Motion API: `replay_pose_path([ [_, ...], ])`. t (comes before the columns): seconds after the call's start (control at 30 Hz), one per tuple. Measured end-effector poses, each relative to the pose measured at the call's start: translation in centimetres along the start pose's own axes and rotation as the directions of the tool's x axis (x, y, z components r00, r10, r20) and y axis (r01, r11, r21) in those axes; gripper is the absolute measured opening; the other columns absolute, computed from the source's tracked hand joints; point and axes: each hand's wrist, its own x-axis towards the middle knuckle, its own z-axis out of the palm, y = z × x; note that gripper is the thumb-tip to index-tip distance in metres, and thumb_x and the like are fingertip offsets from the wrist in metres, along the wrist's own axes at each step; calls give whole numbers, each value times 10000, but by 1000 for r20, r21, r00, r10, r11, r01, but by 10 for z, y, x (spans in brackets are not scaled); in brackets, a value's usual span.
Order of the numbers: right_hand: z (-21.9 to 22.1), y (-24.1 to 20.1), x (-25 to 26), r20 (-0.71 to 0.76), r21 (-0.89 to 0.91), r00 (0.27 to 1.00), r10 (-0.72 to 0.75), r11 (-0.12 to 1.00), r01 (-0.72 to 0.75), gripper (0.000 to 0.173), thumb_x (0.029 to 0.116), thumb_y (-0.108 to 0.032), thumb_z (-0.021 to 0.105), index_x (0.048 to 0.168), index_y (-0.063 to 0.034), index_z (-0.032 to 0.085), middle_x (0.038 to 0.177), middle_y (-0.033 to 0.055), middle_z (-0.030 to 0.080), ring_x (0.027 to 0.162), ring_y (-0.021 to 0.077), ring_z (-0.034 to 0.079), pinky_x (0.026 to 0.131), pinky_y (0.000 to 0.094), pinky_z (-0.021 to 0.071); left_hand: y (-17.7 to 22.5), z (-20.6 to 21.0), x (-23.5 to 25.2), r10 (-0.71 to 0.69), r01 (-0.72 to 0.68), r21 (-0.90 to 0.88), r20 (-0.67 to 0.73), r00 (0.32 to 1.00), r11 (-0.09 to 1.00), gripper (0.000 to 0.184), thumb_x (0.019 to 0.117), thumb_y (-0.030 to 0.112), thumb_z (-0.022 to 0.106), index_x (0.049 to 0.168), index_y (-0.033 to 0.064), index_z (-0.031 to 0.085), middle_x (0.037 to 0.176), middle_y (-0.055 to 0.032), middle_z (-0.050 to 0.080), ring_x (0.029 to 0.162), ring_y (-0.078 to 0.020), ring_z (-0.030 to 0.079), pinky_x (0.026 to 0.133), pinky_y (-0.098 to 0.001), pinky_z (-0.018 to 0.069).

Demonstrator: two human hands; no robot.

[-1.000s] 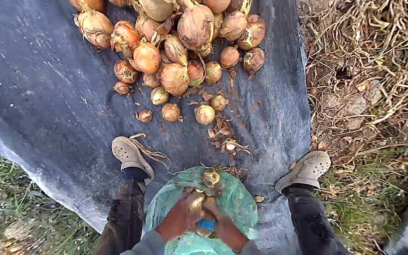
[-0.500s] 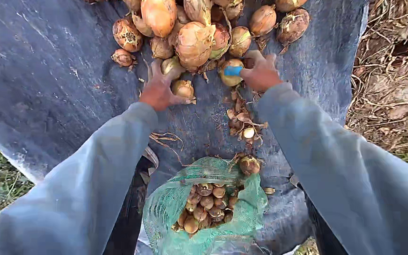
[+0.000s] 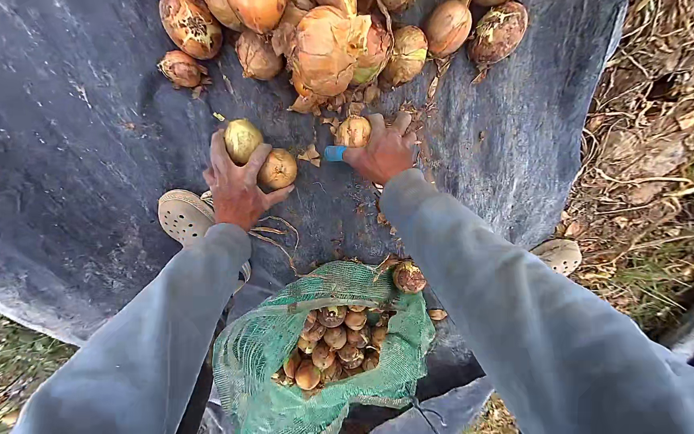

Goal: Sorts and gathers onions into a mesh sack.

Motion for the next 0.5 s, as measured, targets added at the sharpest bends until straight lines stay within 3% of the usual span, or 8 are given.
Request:
replay_pose_path([
  [0.13,-7,2,0,-10,46,1000,18,999,-18,924,724,-616,792,1439,-84,545,1615,290,256,1355,498,456,927,599,538,-1,8,-19,-168,167,-83,-6,986,982,903,667,637,875,1438,299,549,1593,-359,237,1384,-533,437,935,-588,562],
  [0.17,-4,9,-18,-55,138,998,-10,990,18,870,719,-567,792,1404,-80,567,1576,261,320,1318,470,485,914,596,535,4,9,-18,-201,199,-105,-1,980,974,899,668,614,886,1440,301,549,1599,-358,220,1386,-533,433,929,-581,568],
  [0.23,15,33,-87,-87,405,990,-108,905,134,687,741,-334,781,1362,-110,591,1472,191,455,1207,371,567,867,558,557,18,11,-17,-258,253,-169,-8,966,953,877,667,565,906,1425,287,565,1598,-366,203,1417,-533,385,995,-581,531],
  [0.27,26,48,-133,-1,516,981,-196,840,169,561,800,-200,770,1328,-107,602,1414,176,510,1151,327,609,844,529,569,24,12,-14,-291,282,-200,-18,956,938,870,665,553,909,1418,279,570,1601,-369,191,1432,-533,363,1016,-582,514],
  [0.33,67,86,-211,333,566,887,-320,820,84,386,845,-188,729,1224,-128,694,1363,130,586,1163,274,635,935,511,563,35,13,-15,-352,340,-240,-9,936,910,867,675,540,909,1425,281,559,1608,-359,168,1451,-526,330,1043,-580,497],
  [0.37,84,105,-234,476,499,830,-289,866,15,404,870,-234,724,1253,-110,685,1387,154,583,1217,298,617,1000,519,534,38,14,-14,-368,354,-247,-10,930,902,868,677,530,910,1430,284,555,1610,-355,165,1455,-524,320,1053,-574,491],
  [0.4,96,124,-246,531,428,830,-173,900,-86,448,889,-238,708,1309,-90,657,1407,188,573,1242,325,610,1026,521,523,40,15,-15,-377,361,-251,-14,926,898,868,676,518,916,1430,282,556,1608,-355,170,1456,-524,319,1056,-570,490],
  [0.5,120,177,-222,374,376,897,237,845,-380,637,942,-193,665,1527,-62,449,1439,306,517,1241,434,604,1014,575,522,41,15,-17,-360,347,-255,-7,933,903,884,647,496,941,1418,283,565,1603,-349,188,1448,-515,336,1043,-559,501],
])
